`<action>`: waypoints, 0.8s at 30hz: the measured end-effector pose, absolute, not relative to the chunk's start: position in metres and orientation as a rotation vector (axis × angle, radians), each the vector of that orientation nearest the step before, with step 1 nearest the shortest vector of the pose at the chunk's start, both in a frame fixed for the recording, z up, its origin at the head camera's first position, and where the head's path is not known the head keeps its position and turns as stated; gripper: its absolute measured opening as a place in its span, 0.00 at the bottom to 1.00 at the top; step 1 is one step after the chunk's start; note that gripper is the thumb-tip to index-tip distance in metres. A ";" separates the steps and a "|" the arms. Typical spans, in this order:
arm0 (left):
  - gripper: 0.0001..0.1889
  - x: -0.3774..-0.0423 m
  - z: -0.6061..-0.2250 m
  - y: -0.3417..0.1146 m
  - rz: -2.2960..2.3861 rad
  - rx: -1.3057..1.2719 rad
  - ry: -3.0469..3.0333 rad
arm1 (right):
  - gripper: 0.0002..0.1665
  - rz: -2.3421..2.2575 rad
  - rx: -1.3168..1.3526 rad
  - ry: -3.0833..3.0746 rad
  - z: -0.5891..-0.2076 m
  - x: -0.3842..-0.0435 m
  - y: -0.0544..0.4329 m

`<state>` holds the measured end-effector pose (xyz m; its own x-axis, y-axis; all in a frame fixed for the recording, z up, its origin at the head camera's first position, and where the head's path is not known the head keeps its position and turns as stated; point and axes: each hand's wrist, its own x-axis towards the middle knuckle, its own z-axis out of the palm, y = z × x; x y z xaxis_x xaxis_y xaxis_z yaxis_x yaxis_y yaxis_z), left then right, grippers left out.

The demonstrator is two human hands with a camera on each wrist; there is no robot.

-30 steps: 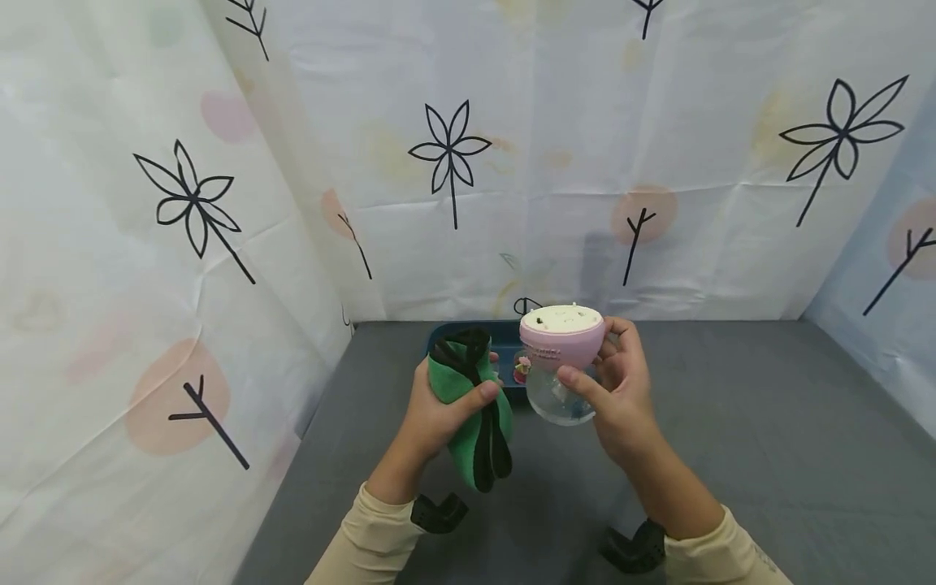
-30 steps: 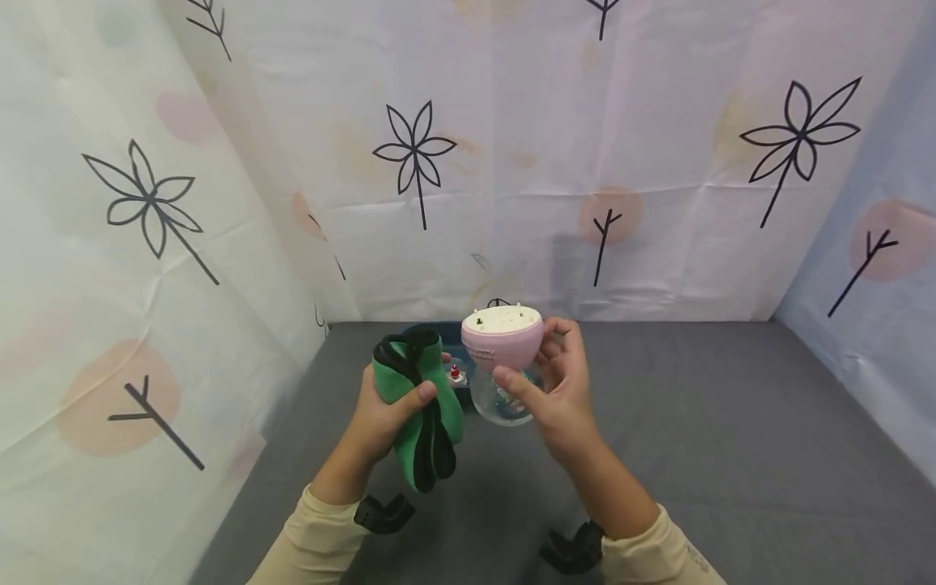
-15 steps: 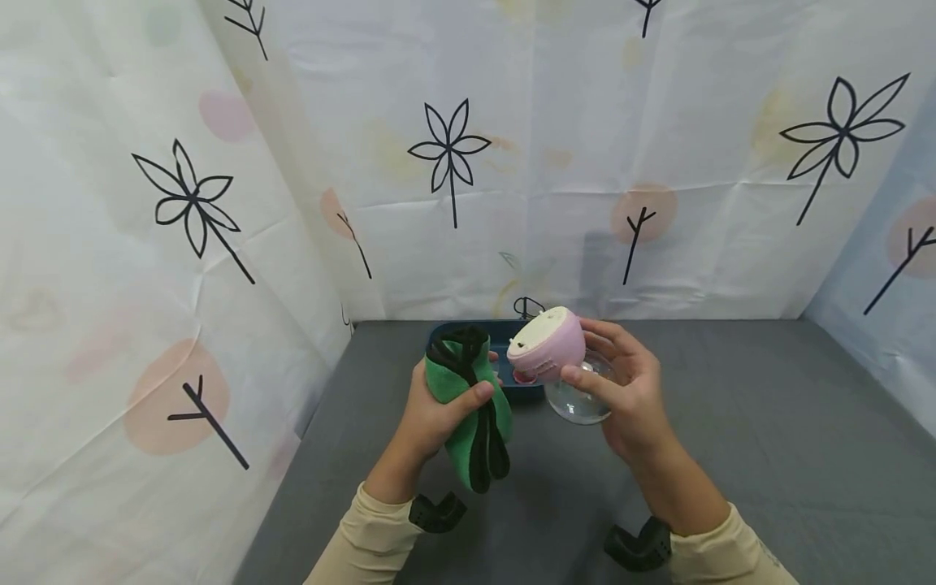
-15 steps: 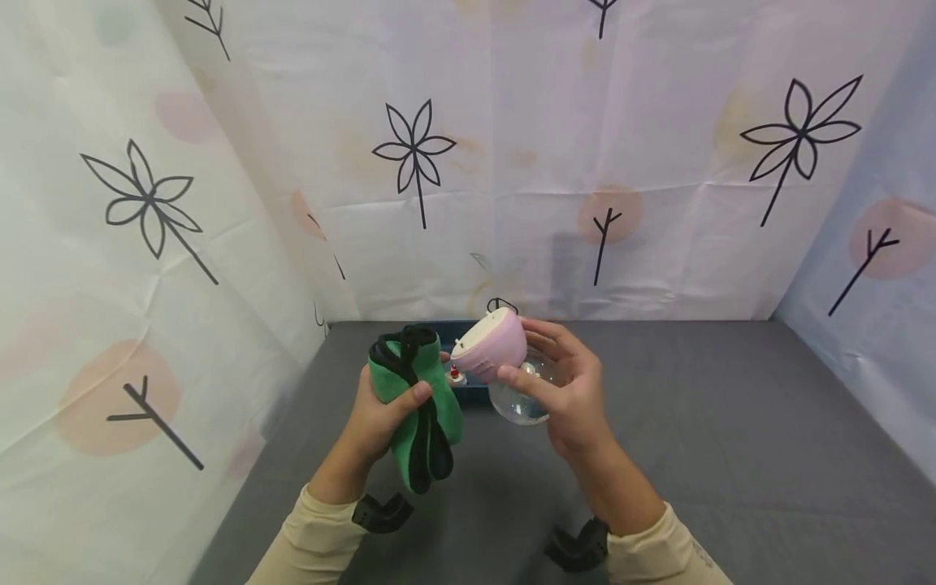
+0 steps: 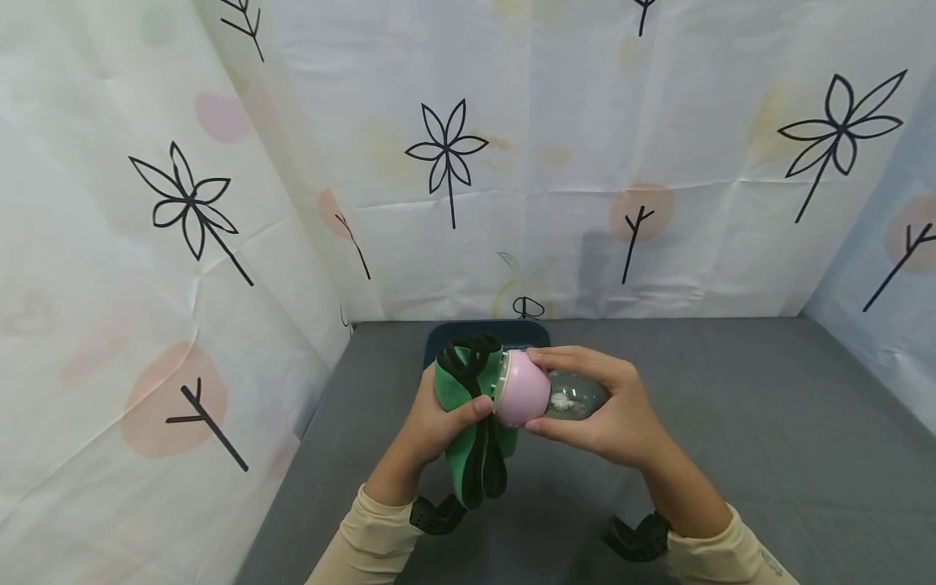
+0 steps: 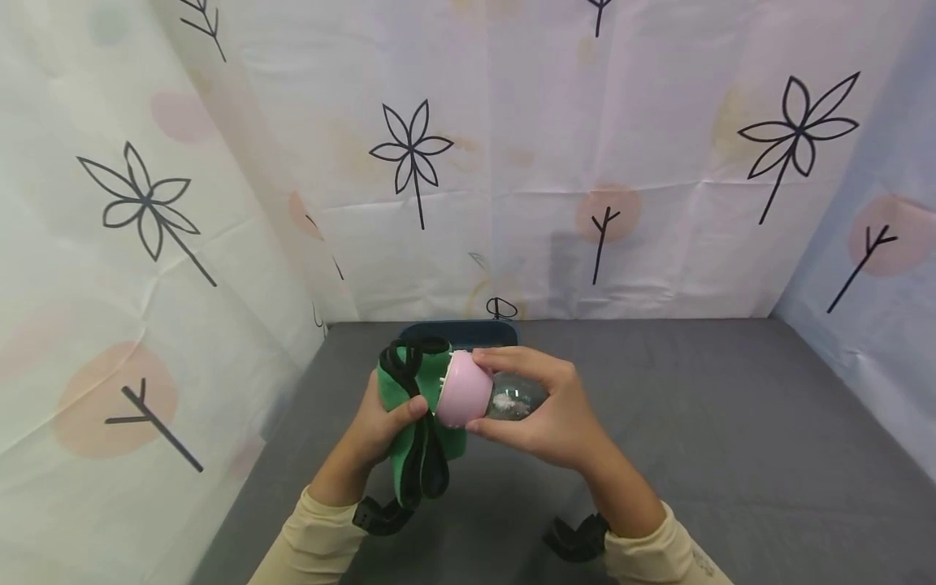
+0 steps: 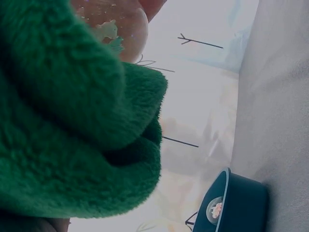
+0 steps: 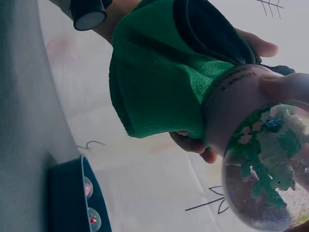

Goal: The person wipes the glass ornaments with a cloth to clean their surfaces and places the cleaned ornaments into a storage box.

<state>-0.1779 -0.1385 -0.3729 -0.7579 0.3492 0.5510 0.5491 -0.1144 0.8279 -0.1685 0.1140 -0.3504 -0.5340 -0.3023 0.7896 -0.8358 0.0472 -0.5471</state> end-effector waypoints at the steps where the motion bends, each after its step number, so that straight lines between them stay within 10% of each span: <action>1: 0.37 -0.178 -0.373 -0.138 -1.993 -1.034 -1.991 | 0.43 1.482 1.148 -1.879 -0.350 -0.168 0.114; 24: 0.28 -0.181 -0.378 -0.127 -1.931 -1.105 -2.034 | 0.44 1.224 1.204 -2.063 -0.347 -0.159 0.116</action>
<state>-0.1815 -0.1272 -0.3777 -0.7243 0.4113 0.5534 0.5741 -0.0848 0.8144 -0.1587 0.1155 -0.3472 -0.5151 -0.4525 0.7279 -0.8557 0.2234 -0.4667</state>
